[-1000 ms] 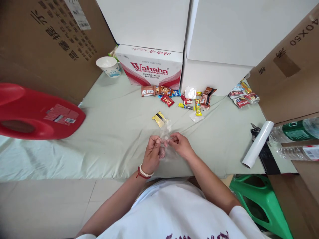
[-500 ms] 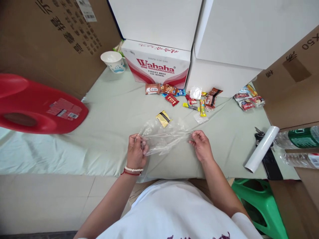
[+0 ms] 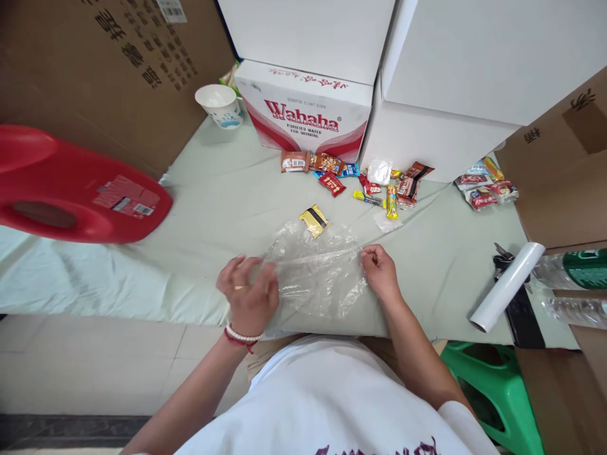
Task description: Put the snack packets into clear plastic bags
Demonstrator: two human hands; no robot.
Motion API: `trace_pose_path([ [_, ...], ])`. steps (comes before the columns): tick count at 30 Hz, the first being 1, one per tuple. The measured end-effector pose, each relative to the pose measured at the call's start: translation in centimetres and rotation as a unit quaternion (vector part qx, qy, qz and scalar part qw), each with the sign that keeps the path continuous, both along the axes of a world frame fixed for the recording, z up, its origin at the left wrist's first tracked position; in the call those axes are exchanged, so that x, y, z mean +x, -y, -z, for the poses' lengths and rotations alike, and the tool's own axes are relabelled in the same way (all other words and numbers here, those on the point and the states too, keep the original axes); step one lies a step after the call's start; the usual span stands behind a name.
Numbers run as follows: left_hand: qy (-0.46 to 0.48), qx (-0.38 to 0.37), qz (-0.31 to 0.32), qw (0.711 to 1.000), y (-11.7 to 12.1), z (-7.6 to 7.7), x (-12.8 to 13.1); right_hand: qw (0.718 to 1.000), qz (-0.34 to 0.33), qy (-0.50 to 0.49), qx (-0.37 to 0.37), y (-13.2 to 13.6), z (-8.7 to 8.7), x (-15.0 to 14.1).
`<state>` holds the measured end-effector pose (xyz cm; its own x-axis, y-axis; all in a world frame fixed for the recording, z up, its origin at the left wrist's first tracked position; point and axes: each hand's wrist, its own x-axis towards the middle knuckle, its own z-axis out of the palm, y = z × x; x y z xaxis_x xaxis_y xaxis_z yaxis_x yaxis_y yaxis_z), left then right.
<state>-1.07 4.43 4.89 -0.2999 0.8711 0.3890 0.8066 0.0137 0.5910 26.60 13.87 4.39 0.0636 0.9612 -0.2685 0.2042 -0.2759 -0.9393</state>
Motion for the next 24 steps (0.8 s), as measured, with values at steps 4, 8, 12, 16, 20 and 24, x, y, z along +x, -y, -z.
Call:
trace_pose_path([
  [4,-0.136,-0.077,0.216,0.964,-1.5,-0.3,0.0,1.0,-0.015,0.017,0.0,0.2,-0.6,-0.4],
  [8,-0.189,-0.166,0.215,0.944,-1.2,1.0,-1.2,0.994,-0.095,0.033,-0.047,2.8,-0.4,1.7],
  [12,-0.208,-0.17,0.185,0.945,1.1,2.3,-2.0,0.987,-0.132,0.049,-0.082,3.2,-0.9,6.1],
  [16,-0.213,-0.157,0.17,0.949,2.7,2.7,-1.6,0.958,-0.054,0.277,0.054,-4.1,-2.9,7.9],
  [20,-0.214,-0.146,0.166,0.951,2.9,2.7,-1.5,0.864,-0.038,0.502,0.035,-13.7,-4.0,5.0],
  [24,-0.217,-0.132,0.169,0.952,3.0,2.8,-1.8,0.821,-0.074,0.565,-0.034,-16.9,-4.8,2.7],
])
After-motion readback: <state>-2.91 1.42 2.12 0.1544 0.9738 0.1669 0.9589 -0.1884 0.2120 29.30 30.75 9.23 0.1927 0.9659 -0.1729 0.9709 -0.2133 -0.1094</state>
